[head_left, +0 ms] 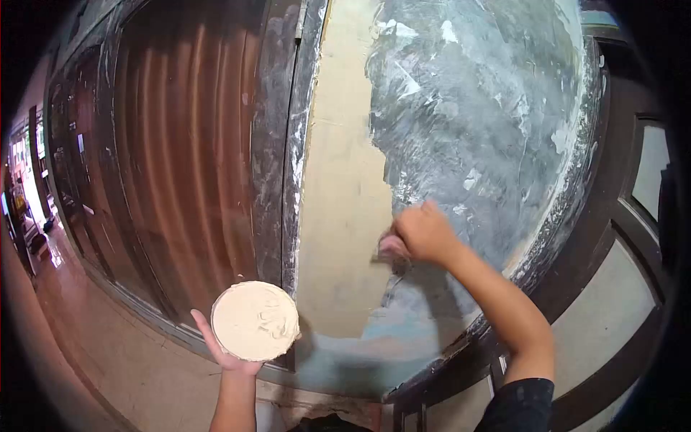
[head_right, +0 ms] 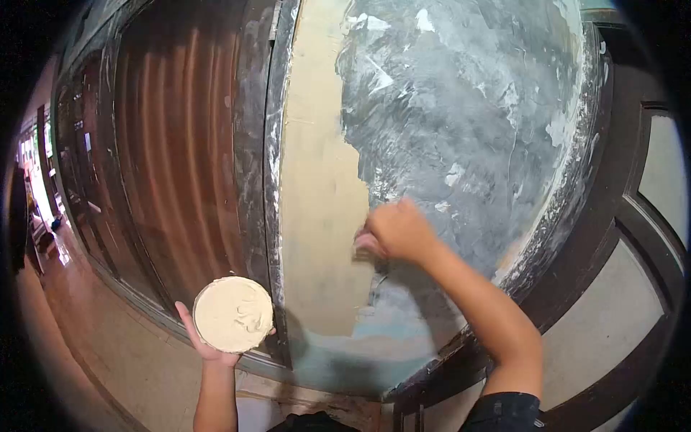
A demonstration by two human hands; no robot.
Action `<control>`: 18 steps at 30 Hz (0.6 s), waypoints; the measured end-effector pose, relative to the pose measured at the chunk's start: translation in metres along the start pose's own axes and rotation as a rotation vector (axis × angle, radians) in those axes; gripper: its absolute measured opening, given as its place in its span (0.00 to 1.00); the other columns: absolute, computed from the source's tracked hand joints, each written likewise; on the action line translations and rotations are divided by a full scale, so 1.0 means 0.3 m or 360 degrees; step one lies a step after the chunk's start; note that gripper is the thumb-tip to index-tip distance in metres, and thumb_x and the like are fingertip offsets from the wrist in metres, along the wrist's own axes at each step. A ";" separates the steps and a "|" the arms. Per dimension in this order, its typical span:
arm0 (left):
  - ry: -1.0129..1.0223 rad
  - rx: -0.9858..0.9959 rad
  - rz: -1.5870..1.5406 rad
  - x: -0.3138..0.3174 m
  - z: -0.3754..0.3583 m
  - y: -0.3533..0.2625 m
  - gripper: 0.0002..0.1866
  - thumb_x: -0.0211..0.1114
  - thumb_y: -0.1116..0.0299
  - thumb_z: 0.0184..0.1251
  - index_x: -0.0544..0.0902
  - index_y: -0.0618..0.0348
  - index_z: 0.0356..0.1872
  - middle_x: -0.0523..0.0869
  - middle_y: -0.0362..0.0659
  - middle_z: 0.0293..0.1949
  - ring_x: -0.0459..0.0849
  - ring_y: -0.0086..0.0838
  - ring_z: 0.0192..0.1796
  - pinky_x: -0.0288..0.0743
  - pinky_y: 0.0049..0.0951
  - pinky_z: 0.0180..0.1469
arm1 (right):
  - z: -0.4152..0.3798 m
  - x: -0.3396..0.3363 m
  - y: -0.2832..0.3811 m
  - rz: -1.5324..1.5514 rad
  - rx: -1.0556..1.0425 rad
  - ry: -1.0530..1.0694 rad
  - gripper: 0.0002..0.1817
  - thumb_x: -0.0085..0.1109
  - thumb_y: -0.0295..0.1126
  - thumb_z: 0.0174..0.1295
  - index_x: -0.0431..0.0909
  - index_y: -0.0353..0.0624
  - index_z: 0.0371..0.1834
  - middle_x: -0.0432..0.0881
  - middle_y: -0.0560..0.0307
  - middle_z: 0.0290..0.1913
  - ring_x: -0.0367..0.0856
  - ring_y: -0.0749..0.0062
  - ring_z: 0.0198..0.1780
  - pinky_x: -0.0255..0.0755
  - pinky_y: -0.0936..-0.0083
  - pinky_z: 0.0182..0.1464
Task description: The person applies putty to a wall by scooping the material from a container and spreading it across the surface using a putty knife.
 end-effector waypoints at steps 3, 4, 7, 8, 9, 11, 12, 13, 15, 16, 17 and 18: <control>-0.0035 0.0008 0.0000 -0.002 0.008 0.004 0.57 0.40 0.13 0.66 0.70 0.53 0.79 0.75 0.56 0.76 0.79 0.68 0.69 0.73 0.91 0.54 | -0.013 0.087 -0.001 -0.0181 -0.0132 0.0028 0.24 0.62 0.58 0.70 0.79 0.46 0.36 0.80 0.57 0.30 0.80 0.56 0.34 0.67 0.60 0.42; -0.0045 0.0006 -0.0028 0.002 0.014 0.008 0.57 0.40 0.13 0.67 0.70 0.52 0.80 0.74 0.55 0.76 0.78 0.67 0.69 0.73 0.91 0.55 | 0.045 0.036 -0.043 -0.0187 0.0019 -0.0214 0.24 0.62 0.57 0.70 0.78 0.45 0.36 0.80 0.56 0.31 0.79 0.56 0.34 0.66 0.61 0.41; 0.0005 -0.0070 0.0005 -0.012 0.021 0.015 0.58 0.37 0.10 0.63 0.66 0.45 0.82 0.70 0.55 0.79 0.75 0.68 0.72 0.71 0.91 0.58 | 0.163 -0.110 -0.209 -0.0456 0.0445 -0.0915 0.24 0.65 0.57 0.68 0.79 0.45 0.37 0.81 0.55 0.33 0.80 0.55 0.35 0.65 0.60 0.42; 0.0005 -0.0073 0.0008 -0.015 0.021 0.015 0.58 0.37 0.10 0.63 0.66 0.45 0.82 0.70 0.55 0.79 0.75 0.68 0.72 0.71 0.91 0.58 | 0.152 -0.129 -0.207 -0.0456 0.0449 -0.0914 0.24 0.65 0.57 0.68 0.79 0.45 0.37 0.81 0.55 0.33 0.80 0.55 0.35 0.65 0.60 0.42; 0.0022 -0.0088 -0.0047 -0.017 0.020 0.015 0.59 0.37 0.10 0.63 0.66 0.45 0.82 0.69 0.55 0.79 0.75 0.68 0.72 0.71 0.92 0.58 | 0.139 -0.141 -0.199 -0.0286 0.0531 -0.0882 0.25 0.66 0.58 0.67 0.80 0.45 0.38 0.81 0.55 0.33 0.80 0.54 0.35 0.65 0.60 0.43; 0.0077 -0.0092 -0.0073 -0.029 0.017 0.010 0.59 0.37 0.10 0.62 0.66 0.46 0.82 0.69 0.56 0.79 0.74 0.69 0.73 0.70 0.93 0.58 | 0.091 -0.115 -0.149 -0.0006 0.0435 -0.0560 0.26 0.67 0.59 0.66 0.80 0.45 0.37 0.81 0.55 0.33 0.79 0.53 0.35 0.65 0.60 0.43; 0.0010 -0.0063 -0.0046 -0.022 0.012 0.007 0.58 0.38 0.11 0.65 0.67 0.49 0.81 0.71 0.56 0.78 0.76 0.68 0.71 0.72 0.92 0.56 | 0.044 -0.060 -0.100 0.0101 0.0252 -0.0273 0.26 0.67 0.60 0.66 0.80 0.45 0.37 0.81 0.54 0.33 0.79 0.52 0.35 0.66 0.61 0.43; -0.0061 -0.0035 -0.0019 -0.005 0.007 0.004 0.57 0.39 0.13 0.68 0.67 0.53 0.81 0.73 0.55 0.77 0.78 0.67 0.69 0.74 0.91 0.54 | -0.006 0.014 -0.042 0.0084 0.0072 -0.0135 0.26 0.66 0.61 0.66 0.79 0.47 0.35 0.79 0.56 0.31 0.78 0.55 0.34 0.65 0.63 0.42; -0.0051 -0.0002 -0.0019 -0.014 0.015 0.003 0.57 0.39 0.13 0.67 0.67 0.53 0.81 0.72 0.55 0.77 0.78 0.67 0.69 0.74 0.91 0.54 | -0.044 0.067 0.002 -0.0079 -0.0121 0.0082 0.25 0.66 0.62 0.65 0.79 0.50 0.34 0.77 0.57 0.29 0.77 0.58 0.33 0.64 0.63 0.44; -0.0038 0.0020 -0.0011 -0.019 0.018 0.002 0.58 0.39 0.13 0.67 0.67 0.53 0.81 0.72 0.55 0.78 0.78 0.67 0.70 0.74 0.91 0.54 | -0.025 0.066 -0.023 -0.0146 -0.0089 -0.0068 0.25 0.65 0.61 0.66 0.80 0.49 0.35 0.76 0.58 0.29 0.76 0.59 0.32 0.64 0.64 0.44; -0.0038 0.0013 -0.0004 -0.022 0.023 -0.001 0.58 0.39 0.13 0.67 0.67 0.53 0.81 0.72 0.55 0.78 0.78 0.67 0.70 0.74 0.91 0.54 | 0.000 0.062 -0.059 -0.0216 -0.0051 -0.0219 0.25 0.65 0.61 0.66 0.80 0.49 0.35 0.75 0.58 0.28 0.76 0.60 0.31 0.65 0.64 0.43; 0.0006 -0.0011 0.0025 -0.025 0.030 -0.002 0.57 0.38 0.12 0.66 0.67 0.50 0.81 0.71 0.55 0.78 0.76 0.68 0.71 0.73 0.91 0.56 | 0.059 -0.017 -0.098 -0.0202 0.0159 -0.0392 0.25 0.68 0.58 0.65 0.78 0.46 0.36 0.77 0.56 0.30 0.77 0.57 0.32 0.66 0.64 0.42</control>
Point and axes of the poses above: each hand's wrist, its own z-axis towards the middle knuckle, its own x-axis out of the palm, y = z × x, the point moved 1 cm from there along z, towards the middle knuckle
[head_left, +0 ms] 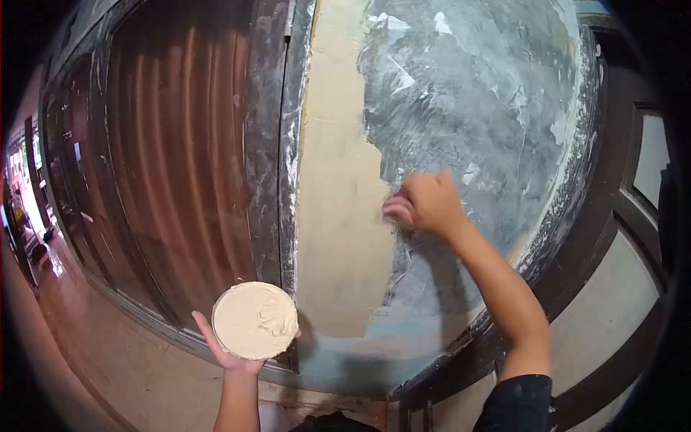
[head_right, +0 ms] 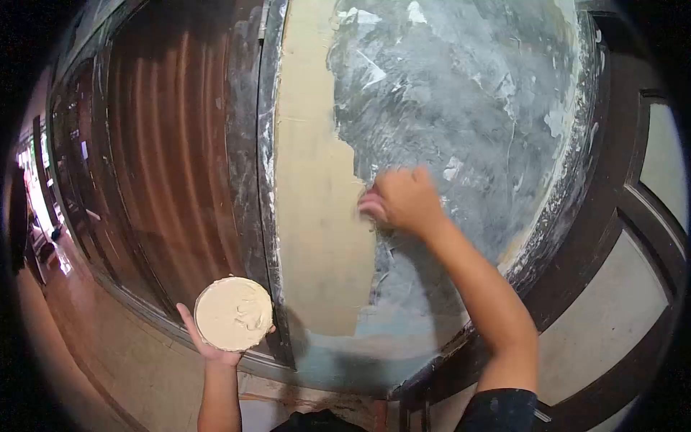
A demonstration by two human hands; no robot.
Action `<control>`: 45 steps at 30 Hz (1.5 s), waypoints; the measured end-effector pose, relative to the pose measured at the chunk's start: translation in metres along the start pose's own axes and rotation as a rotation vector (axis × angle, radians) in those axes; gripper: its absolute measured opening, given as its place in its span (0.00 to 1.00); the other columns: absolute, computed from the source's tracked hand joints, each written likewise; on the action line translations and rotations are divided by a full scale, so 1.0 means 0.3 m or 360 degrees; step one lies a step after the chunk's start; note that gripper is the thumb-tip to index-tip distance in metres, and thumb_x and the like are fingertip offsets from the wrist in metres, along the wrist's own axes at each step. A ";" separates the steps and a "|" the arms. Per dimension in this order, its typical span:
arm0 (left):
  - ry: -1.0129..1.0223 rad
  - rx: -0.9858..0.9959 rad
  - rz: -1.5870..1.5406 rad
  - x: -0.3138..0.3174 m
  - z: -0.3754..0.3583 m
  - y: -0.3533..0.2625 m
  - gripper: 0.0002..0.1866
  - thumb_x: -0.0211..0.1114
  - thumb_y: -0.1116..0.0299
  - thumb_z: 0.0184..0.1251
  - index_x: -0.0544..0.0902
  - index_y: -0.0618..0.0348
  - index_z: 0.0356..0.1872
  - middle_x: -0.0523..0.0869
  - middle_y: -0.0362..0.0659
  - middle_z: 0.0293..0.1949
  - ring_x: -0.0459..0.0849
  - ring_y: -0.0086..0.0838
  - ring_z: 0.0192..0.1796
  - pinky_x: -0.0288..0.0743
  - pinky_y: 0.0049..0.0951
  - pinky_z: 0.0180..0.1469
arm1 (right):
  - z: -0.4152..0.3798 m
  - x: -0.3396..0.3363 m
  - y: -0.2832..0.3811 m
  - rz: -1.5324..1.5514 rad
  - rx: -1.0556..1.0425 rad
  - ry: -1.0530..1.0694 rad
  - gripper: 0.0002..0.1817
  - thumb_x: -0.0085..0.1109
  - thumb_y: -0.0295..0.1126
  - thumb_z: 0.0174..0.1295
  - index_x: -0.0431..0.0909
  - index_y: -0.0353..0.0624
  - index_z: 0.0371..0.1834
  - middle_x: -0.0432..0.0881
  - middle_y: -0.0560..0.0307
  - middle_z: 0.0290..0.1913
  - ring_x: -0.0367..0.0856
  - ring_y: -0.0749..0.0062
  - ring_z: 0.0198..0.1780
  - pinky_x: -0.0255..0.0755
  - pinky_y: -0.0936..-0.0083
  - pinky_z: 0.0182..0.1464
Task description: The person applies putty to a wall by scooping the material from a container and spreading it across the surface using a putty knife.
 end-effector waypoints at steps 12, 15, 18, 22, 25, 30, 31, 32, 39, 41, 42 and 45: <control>-0.0065 0.0044 0.0059 -0.008 0.000 -0.023 0.57 0.38 0.13 0.67 0.68 0.51 0.80 0.71 0.54 0.77 0.77 0.67 0.70 0.76 0.89 0.55 | -0.038 0.039 0.041 -0.0024 -0.0213 0.0155 0.24 0.68 0.58 0.65 0.79 0.46 0.37 0.76 0.57 0.28 0.76 0.58 0.31 0.66 0.63 0.42; 0.0007 0.0046 0.0159 -0.032 -0.001 -0.026 0.58 0.37 0.13 0.67 0.68 0.53 0.80 0.73 0.53 0.77 0.77 0.64 0.71 0.76 0.87 0.57 | 0.178 -0.089 -0.112 -0.0028 0.0714 -0.0577 0.25 0.70 0.57 0.65 0.80 0.44 0.37 0.78 0.54 0.29 0.76 0.51 0.30 0.67 0.60 0.40; 0.0005 0.0089 0.0113 -0.010 -0.021 -0.025 0.58 0.38 0.13 0.67 0.69 0.55 0.79 0.74 0.56 0.75 0.78 0.65 0.70 0.77 0.86 0.56 | 0.146 -0.087 -0.122 0.0253 0.0831 -0.0577 0.25 0.73 0.56 0.64 0.81 0.43 0.39 0.80 0.53 0.30 0.77 0.48 0.31 0.67 0.57 0.41; -0.0157 0.0116 -0.0024 -0.023 -0.028 -0.032 0.59 0.39 0.12 0.65 0.68 0.55 0.79 0.73 0.60 0.75 0.78 0.70 0.68 0.76 0.90 0.53 | -0.081 0.034 0.086 0.0366 -0.0275 0.0441 0.24 0.65 0.59 0.67 0.76 0.48 0.34 0.78 0.56 0.30 0.79 0.59 0.34 0.66 0.62 0.42; -0.0156 0.0107 -0.0043 -0.017 -0.036 -0.031 0.60 0.39 0.12 0.65 0.67 0.55 0.80 0.72 0.61 0.76 0.78 0.71 0.68 0.75 0.90 0.53 | -0.086 0.091 0.088 0.0073 -0.0381 0.0401 0.23 0.66 0.56 0.67 0.75 0.48 0.33 0.78 0.56 0.31 0.80 0.60 0.34 0.66 0.63 0.42; -0.0013 0.0076 0.0067 -0.030 -0.028 -0.020 0.59 0.39 0.12 0.66 0.67 0.55 0.80 0.71 0.62 0.77 0.77 0.72 0.69 0.75 0.90 0.54 | 0.146 -0.040 -0.034 -0.0112 0.0441 -0.0635 0.24 0.73 0.55 0.62 0.80 0.44 0.37 0.81 0.55 0.33 0.79 0.54 0.34 0.65 0.61 0.42; 0.0037 0.0081 0.0106 -0.038 -0.027 -0.017 0.59 0.39 0.12 0.66 0.67 0.54 0.80 0.71 0.62 0.77 0.78 0.72 0.68 0.75 0.90 0.54 | 0.140 -0.051 -0.031 -0.0014 0.0523 -0.0599 0.24 0.74 0.54 0.61 0.81 0.44 0.38 0.82 0.55 0.33 0.79 0.53 0.33 0.65 0.60 0.42; -0.0033 0.0101 0.0035 -0.032 -0.035 -0.017 0.58 0.38 0.12 0.66 0.66 0.54 0.81 0.70 0.62 0.77 0.78 0.72 0.68 0.76 0.90 0.54 | 0.132 -0.058 -0.022 0.0083 0.0601 -0.0562 0.24 0.76 0.54 0.61 0.82 0.44 0.39 0.82 0.55 0.33 0.79 0.53 0.33 0.65 0.60 0.42; -0.0105 0.0117 -0.0079 -0.022 -0.052 -0.039 0.58 0.39 0.13 0.67 0.67 0.55 0.80 0.71 0.61 0.77 0.77 0.72 0.68 0.76 0.89 0.53 | -0.032 0.086 0.103 -0.0049 -0.0419 0.0209 0.22 0.65 0.56 0.66 0.74 0.51 0.33 0.74 0.62 0.29 0.79 0.67 0.35 0.67 0.66 0.43; -0.0121 0.0164 -0.0055 -0.045 -0.039 -0.038 0.59 0.40 0.13 0.66 0.67 0.56 0.80 0.71 0.62 0.76 0.77 0.72 0.68 0.75 0.90 0.54 | 0.116 0.018 -0.014 -0.0153 0.0133 -0.0327 0.24 0.70 0.57 0.64 0.78 0.46 0.38 0.81 0.57 0.34 0.81 0.57 0.37 0.67 0.57 0.43; -0.0124 0.0156 -0.0051 -0.034 -0.042 -0.033 0.59 0.40 0.13 0.66 0.67 0.56 0.80 0.71 0.62 0.76 0.77 0.72 0.68 0.75 0.90 0.54 | 0.178 -0.026 -0.074 -0.0182 0.0409 -0.0632 0.26 0.72 0.57 0.63 0.80 0.44 0.40 0.83 0.54 0.36 0.82 0.54 0.38 0.67 0.55 0.43; -0.0136 0.0116 -0.0025 -0.019 -0.050 -0.033 0.60 0.39 0.12 0.66 0.67 0.56 0.80 0.72 0.64 0.76 0.77 0.72 0.68 0.76 0.90 0.52 | 0.205 -0.105 -0.146 0.0069 0.1168 -0.0823 0.27 0.74 0.57 0.61 0.82 0.43 0.42 0.85 0.51 0.38 0.82 0.51 0.39 0.67 0.57 0.45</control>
Point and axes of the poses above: each hand's wrist, its own z-axis towards the middle knuckle, its own x-axis out of the palm, y = z × x, the point moved 1 cm from there along z, towards the middle knuckle
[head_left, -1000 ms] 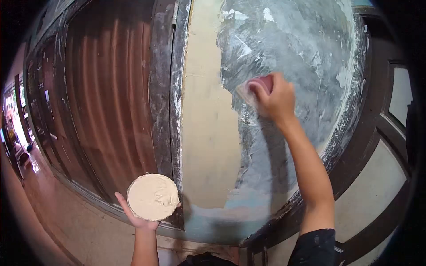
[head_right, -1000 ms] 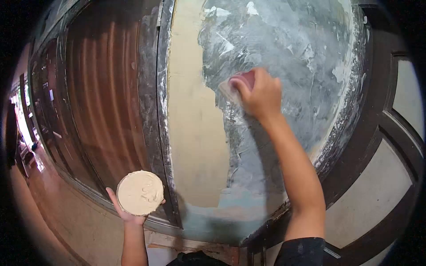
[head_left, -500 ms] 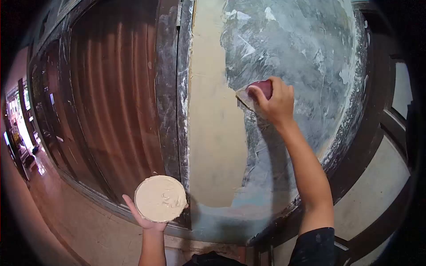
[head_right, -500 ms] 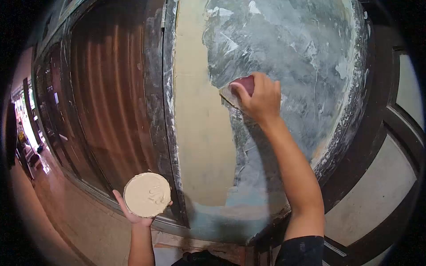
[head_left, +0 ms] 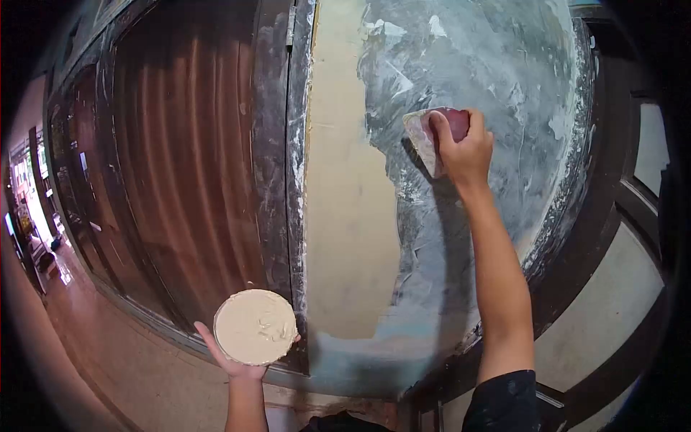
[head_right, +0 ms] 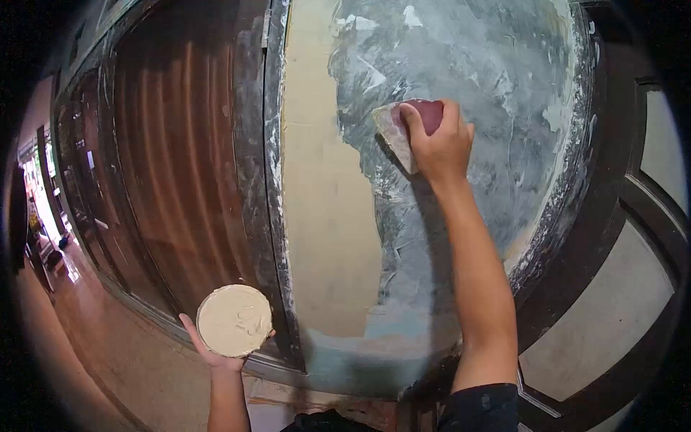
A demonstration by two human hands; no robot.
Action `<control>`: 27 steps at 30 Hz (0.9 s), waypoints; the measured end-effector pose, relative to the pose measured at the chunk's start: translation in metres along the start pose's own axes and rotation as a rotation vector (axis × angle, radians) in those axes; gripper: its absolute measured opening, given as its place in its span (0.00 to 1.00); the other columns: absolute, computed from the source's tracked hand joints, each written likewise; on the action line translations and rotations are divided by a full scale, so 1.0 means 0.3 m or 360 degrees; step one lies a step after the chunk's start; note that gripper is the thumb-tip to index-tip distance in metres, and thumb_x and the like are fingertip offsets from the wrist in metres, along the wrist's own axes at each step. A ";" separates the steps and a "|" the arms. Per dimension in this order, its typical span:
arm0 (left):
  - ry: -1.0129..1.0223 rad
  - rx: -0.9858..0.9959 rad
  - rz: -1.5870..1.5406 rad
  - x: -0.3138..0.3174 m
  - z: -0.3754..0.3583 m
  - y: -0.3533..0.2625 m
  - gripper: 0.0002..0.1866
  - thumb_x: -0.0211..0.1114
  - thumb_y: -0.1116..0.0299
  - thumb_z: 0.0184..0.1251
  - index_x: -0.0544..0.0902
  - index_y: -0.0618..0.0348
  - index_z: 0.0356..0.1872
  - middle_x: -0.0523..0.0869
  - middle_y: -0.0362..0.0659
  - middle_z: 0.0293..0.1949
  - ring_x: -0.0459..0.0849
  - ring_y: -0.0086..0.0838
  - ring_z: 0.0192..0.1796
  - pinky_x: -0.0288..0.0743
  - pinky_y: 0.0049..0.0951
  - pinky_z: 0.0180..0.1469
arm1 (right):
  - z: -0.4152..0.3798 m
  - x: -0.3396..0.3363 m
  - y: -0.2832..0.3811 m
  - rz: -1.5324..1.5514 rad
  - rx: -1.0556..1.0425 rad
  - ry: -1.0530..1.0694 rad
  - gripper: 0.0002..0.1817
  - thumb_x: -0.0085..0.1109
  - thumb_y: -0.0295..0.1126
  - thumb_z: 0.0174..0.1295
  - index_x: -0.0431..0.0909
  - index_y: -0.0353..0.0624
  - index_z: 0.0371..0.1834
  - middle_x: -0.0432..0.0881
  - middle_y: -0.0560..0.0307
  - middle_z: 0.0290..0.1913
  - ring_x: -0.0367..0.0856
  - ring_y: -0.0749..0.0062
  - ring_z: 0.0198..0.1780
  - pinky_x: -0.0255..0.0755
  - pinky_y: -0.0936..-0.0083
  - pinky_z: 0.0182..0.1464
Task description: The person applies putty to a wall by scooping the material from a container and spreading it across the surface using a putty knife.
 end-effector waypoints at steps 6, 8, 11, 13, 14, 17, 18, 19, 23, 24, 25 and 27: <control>-0.0060 0.0052 -0.0090 -0.068 -0.001 -0.012 0.59 0.38 0.12 0.66 0.66 0.54 0.81 0.71 0.62 0.77 0.76 0.72 0.70 0.73 0.91 0.55 | -0.453 -0.023 -0.005 0.0069 -0.1488 0.1295 0.24 0.68 0.60 0.65 0.78 0.49 0.35 0.77 0.58 0.31 0.79 0.58 0.35 0.66 0.62 0.44; 0.0026 0.0014 -0.0006 -0.023 -0.009 -0.013 0.59 0.39 0.13 0.66 0.66 0.54 0.81 0.71 0.61 0.77 0.75 0.71 0.71 0.72 0.91 0.57 | -0.434 0.025 -0.004 0.0039 -0.1429 0.1203 0.24 0.67 0.60 0.65 0.78 0.49 0.34 0.77 0.58 0.31 0.79 0.58 0.36 0.66 0.61 0.44; 0.0032 0.0013 0.0063 -0.009 -0.007 -0.012 0.59 0.39 0.13 0.66 0.66 0.55 0.81 0.70 0.61 0.77 0.75 0.71 0.71 0.72 0.92 0.57 | -0.148 0.053 0.068 -0.0057 -0.0941 0.0587 0.23 0.72 0.57 0.63 0.79 0.47 0.37 0.82 0.57 0.35 0.82 0.56 0.39 0.67 0.58 0.45; -0.0014 0.0023 0.0007 0.015 -0.013 -0.011 0.59 0.39 0.13 0.66 0.67 0.55 0.80 0.71 0.61 0.77 0.76 0.70 0.71 0.73 0.91 0.56 | 0.004 0.039 0.061 -0.0078 -0.0398 0.0032 0.25 0.75 0.57 0.61 0.83 0.46 0.41 0.87 0.54 0.38 0.84 0.54 0.37 0.66 0.56 0.43; -0.0044 0.0019 0.0008 0.012 -0.018 -0.013 0.59 0.39 0.13 0.67 0.67 0.55 0.80 0.71 0.61 0.77 0.76 0.70 0.71 0.73 0.91 0.56 | -0.005 0.032 0.062 -0.0072 -0.0397 0.0036 0.25 0.75 0.57 0.61 0.83 0.46 0.41 0.87 0.54 0.38 0.84 0.54 0.37 0.66 0.56 0.43; 0.0010 0.0025 0.0011 0.003 -0.032 -0.018 0.58 0.39 0.14 0.68 0.68 0.56 0.80 0.71 0.60 0.77 0.77 0.70 0.70 0.74 0.91 0.56 | -0.132 -0.005 0.061 0.0094 -0.0772 0.0624 0.24 0.74 0.57 0.62 0.82 0.46 0.39 0.82 0.53 0.31 0.82 0.53 0.34 0.69 0.56 0.44; 0.0015 0.0031 0.0007 -0.002 -0.031 -0.021 0.58 0.39 0.14 0.68 0.68 0.56 0.80 0.71 0.60 0.77 0.77 0.70 0.70 0.74 0.91 0.56 | -0.229 0.002 0.051 0.0209 -0.1032 0.0799 0.24 0.71 0.58 0.63 0.79 0.47 0.37 0.80 0.55 0.30 0.81 0.54 0.34 0.71 0.58 0.46; 0.0040 0.0058 0.0031 -0.011 -0.029 -0.025 0.58 0.39 0.14 0.68 0.68 0.56 0.80 0.71 0.60 0.77 0.77 0.69 0.70 0.73 0.91 0.56 | -0.319 0.000 0.037 0.0177 -0.1371 0.1073 0.24 0.66 0.59 0.66 0.77 0.48 0.36 0.79 0.57 0.31 0.81 0.57 0.35 0.71 0.61 0.47; -0.0211 0.0077 -0.0208 0.017 -0.036 -0.041 0.58 0.39 0.13 0.68 0.70 0.55 0.79 0.74 0.59 0.76 0.79 0.67 0.69 0.74 0.90 0.55 | -0.356 0.058 0.043 -0.0051 -0.1601 0.1048 0.24 0.62 0.60 0.68 0.77 0.50 0.35 0.79 0.59 0.30 0.82 0.63 0.36 0.69 0.63 0.46; -0.0368 0.0070 -0.0446 0.037 -0.032 -0.042 0.58 0.39 0.13 0.67 0.70 0.55 0.79 0.74 0.58 0.75 0.79 0.67 0.69 0.74 0.90 0.55 | -0.258 0.083 0.062 -0.0089 -0.1404 0.0865 0.24 0.63 0.60 0.68 0.77 0.49 0.35 0.80 0.59 0.30 0.82 0.63 0.36 0.69 0.62 0.46; -0.0025 0.0036 0.0015 0.011 -0.033 -0.027 0.58 0.39 0.13 0.67 0.70 0.56 0.78 0.75 0.57 0.75 0.80 0.66 0.68 0.75 0.89 0.54 | -0.132 0.080 0.094 -0.0181 -0.1169 0.0560 0.25 0.63 0.61 0.68 0.78 0.48 0.36 0.81 0.58 0.30 0.82 0.62 0.36 0.68 0.61 0.45; 0.0016 0.0045 0.0058 0.003 -0.030 -0.022 0.58 0.39 0.13 0.67 0.71 0.56 0.78 0.75 0.57 0.75 0.80 0.66 0.68 0.75 0.89 0.54 | 0.066 0.080 0.084 -0.0146 -0.0523 0.0107 0.28 0.65 0.63 0.67 0.80 0.47 0.38 0.82 0.56 0.31 0.81 0.59 0.35 0.66 0.59 0.44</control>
Point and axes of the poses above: each hand's wrist, its own z-axis towards the middle knuckle, its own x-axis out of the palm, y = z × x, the point moved 1 cm from there along z, towards the middle knuckle
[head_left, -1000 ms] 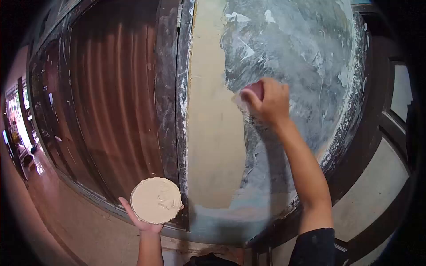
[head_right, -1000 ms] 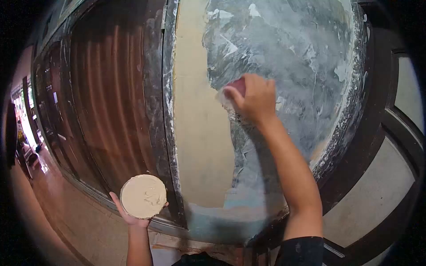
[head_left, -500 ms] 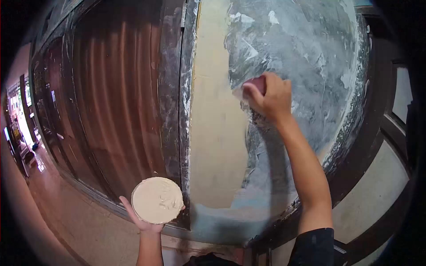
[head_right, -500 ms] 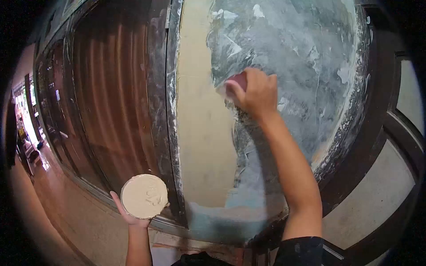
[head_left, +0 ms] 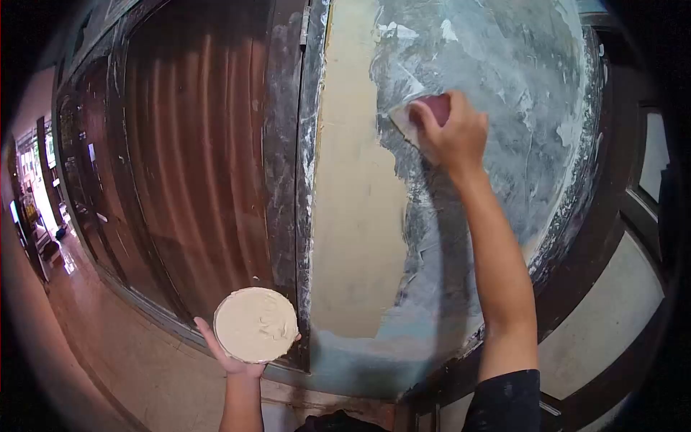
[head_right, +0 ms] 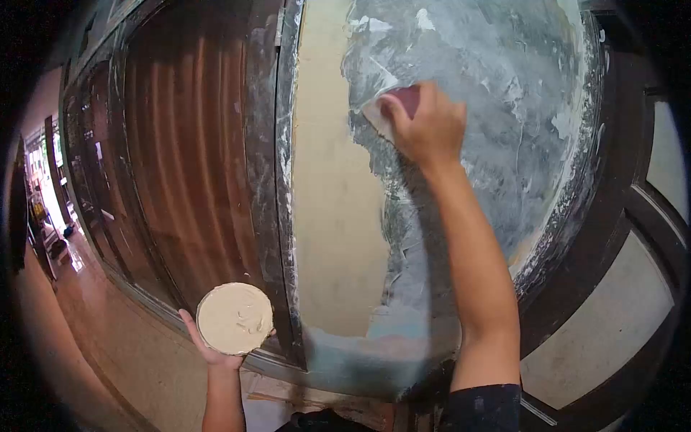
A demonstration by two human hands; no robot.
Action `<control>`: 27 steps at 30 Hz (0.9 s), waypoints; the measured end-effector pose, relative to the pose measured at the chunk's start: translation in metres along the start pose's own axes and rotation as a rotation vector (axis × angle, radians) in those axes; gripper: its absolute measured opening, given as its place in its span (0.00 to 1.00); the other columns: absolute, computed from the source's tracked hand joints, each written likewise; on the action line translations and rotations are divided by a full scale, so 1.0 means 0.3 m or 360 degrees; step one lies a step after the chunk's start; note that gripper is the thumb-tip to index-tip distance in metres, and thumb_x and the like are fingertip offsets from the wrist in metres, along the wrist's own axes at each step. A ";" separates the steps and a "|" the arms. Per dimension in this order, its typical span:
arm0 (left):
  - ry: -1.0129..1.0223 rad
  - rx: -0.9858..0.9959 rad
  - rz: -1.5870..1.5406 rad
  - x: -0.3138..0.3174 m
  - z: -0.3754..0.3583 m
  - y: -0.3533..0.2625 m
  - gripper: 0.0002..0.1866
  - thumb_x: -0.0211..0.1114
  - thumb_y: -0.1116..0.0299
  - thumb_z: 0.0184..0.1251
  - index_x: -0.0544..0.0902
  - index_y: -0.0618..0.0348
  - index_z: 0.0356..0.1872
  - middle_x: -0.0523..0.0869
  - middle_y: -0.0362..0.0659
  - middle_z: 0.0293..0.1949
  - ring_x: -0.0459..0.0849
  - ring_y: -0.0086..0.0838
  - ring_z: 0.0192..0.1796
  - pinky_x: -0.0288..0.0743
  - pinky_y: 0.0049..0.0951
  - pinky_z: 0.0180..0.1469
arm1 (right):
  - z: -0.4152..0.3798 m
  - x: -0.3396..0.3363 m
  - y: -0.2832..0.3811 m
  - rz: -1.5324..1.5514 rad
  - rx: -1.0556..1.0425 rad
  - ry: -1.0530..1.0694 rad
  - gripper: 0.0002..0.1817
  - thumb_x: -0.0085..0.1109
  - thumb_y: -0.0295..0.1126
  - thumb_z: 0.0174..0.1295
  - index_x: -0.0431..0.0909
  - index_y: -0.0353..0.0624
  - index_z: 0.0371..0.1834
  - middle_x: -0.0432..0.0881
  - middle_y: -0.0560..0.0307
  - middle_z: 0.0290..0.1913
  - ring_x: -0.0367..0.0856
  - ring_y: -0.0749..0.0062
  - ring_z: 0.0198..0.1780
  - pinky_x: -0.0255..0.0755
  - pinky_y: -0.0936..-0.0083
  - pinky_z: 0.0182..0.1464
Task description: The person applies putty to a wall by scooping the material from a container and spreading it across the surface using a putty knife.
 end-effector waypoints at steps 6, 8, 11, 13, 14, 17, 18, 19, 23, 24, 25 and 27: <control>0.0046 0.0018 0.0075 -0.015 0.005 -0.002 0.55 0.39 0.15 0.70 0.72 0.56 0.77 0.78 0.56 0.73 0.80 0.64 0.68 0.77 0.85 0.57 | -0.241 -0.055 0.097 0.0397 -0.0657 0.0662 0.25 0.67 0.61 0.66 0.78 0.49 0.36 0.79 0.58 0.30 0.79 0.58 0.32 0.67 0.59 0.44; -0.0154 0.0055 -0.0163 -0.026 0.011 -0.019 0.55 0.39 0.16 0.71 0.73 0.57 0.76 0.77 0.55 0.74 0.80 0.61 0.68 0.78 0.80 0.60 | -0.392 -0.033 0.137 0.0410 -0.1102 0.0917 0.24 0.64 0.58 0.68 0.78 0.48 0.36 0.78 0.59 0.30 0.80 0.60 0.35 0.65 0.62 0.45; -0.0151 0.0163 -0.0002 -0.048 0.018 -0.008 0.53 0.39 0.17 0.72 0.74 0.56 0.76 0.77 0.53 0.75 0.80 0.59 0.70 0.77 0.76 0.64 | -0.317 0.048 0.119 0.0095 -0.1167 0.0718 0.25 0.64 0.60 0.65 0.76 0.48 0.34 0.78 0.59 0.29 0.80 0.59 0.33 0.66 0.60 0.42; -0.0013 0.0057 0.0073 -0.022 0.013 -0.005 0.55 0.40 0.15 0.70 0.73 0.54 0.77 0.75 0.54 0.76 0.79 0.62 0.70 0.75 0.86 0.59 | -0.114 0.048 0.093 0.0112 -0.0700 0.0314 0.25 0.66 0.59 0.66 0.79 0.46 0.38 0.80 0.57 0.30 0.82 0.56 0.33 0.66 0.59 0.41; -0.0008 0.0059 0.0075 -0.022 0.021 -0.002 0.55 0.40 0.15 0.70 0.73 0.54 0.77 0.75 0.54 0.76 0.79 0.62 0.70 0.75 0.86 0.59 | -0.025 0.039 0.066 -0.0009 -0.0365 0.0136 0.26 0.67 0.60 0.66 0.80 0.45 0.41 0.82 0.57 0.32 0.82 0.55 0.34 0.66 0.58 0.42; -0.0085 0.0033 0.0027 -0.040 0.011 0.007 0.56 0.40 0.14 0.68 0.71 0.53 0.78 0.74 0.56 0.76 0.78 0.66 0.70 0.72 0.91 0.56 | -0.027 0.016 0.020 -0.0006 -0.0024 -0.0007 0.28 0.67 0.61 0.66 0.81 0.44 0.44 0.84 0.55 0.35 0.83 0.53 0.36 0.67 0.57 0.42; -0.0088 0.0043 0.0025 -0.049 0.012 0.005 0.55 0.40 0.14 0.69 0.71 0.53 0.78 0.74 0.56 0.76 0.78 0.66 0.70 0.72 0.91 0.56 | -0.047 0.005 0.019 0.0109 -0.0029 -0.0007 0.29 0.67 0.62 0.66 0.82 0.44 0.45 0.85 0.55 0.37 0.83 0.52 0.36 0.67 0.57 0.43; -0.0089 0.0058 0.0018 -0.057 0.013 0.002 0.55 0.39 0.14 0.69 0.72 0.53 0.78 0.74 0.55 0.77 0.78 0.66 0.70 0.72 0.91 0.56 | -0.101 -0.035 0.068 0.0215 -0.0141 0.0384 0.28 0.67 0.63 0.66 0.80 0.46 0.42 0.83 0.55 0.36 0.82 0.55 0.35 0.66 0.58 0.44; 0.0032 0.0066 0.0069 -0.033 -0.001 -0.013 0.55 0.39 0.14 0.69 0.71 0.53 0.78 0.73 0.55 0.77 0.78 0.66 0.70 0.73 0.89 0.57 | -0.485 -0.028 0.147 0.0417 -0.1418 0.0941 0.20 0.60 0.55 0.68 0.74 0.50 0.35 0.74 0.62 0.29 0.78 0.64 0.32 0.67 0.63 0.42; -0.0074 0.0054 -0.0132 -0.019 -0.003 -0.017 0.56 0.39 0.14 0.69 0.71 0.54 0.79 0.73 0.56 0.77 0.78 0.66 0.70 0.74 0.89 0.57 | -0.490 -0.005 0.136 0.0258 -0.1434 0.0951 0.20 0.61 0.55 0.68 0.75 0.50 0.36 0.74 0.63 0.29 0.78 0.65 0.33 0.67 0.62 0.42; -0.0173 0.0041 -0.0332 -0.011 -0.001 -0.019 0.56 0.39 0.15 0.69 0.70 0.54 0.79 0.73 0.56 0.77 0.77 0.66 0.70 0.75 0.88 0.57 | -0.462 0.024 0.118 0.0092 -0.1447 0.0956 0.20 0.61 0.55 0.67 0.75 0.49 0.37 0.75 0.63 0.29 0.78 0.65 0.33 0.67 0.61 0.42; -0.0011 0.0065 0.0041 -0.043 0.009 -0.008 0.56 0.39 0.14 0.69 0.70 0.54 0.79 0.73 0.56 0.77 0.77 0.66 0.70 0.75 0.87 0.57 | -0.232 0.033 0.085 0.0076 -0.0786 0.0528 0.23 0.63 0.58 0.68 0.78 0.48 0.39 0.77 0.60 0.29 0.79 0.61 0.35 0.67 0.57 0.44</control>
Point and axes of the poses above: each hand's wrist, its own z-axis towards the middle knuckle, its own x-axis out of the palm, y = z × x, the point moved 1 cm from there along z, towards the middle knuckle
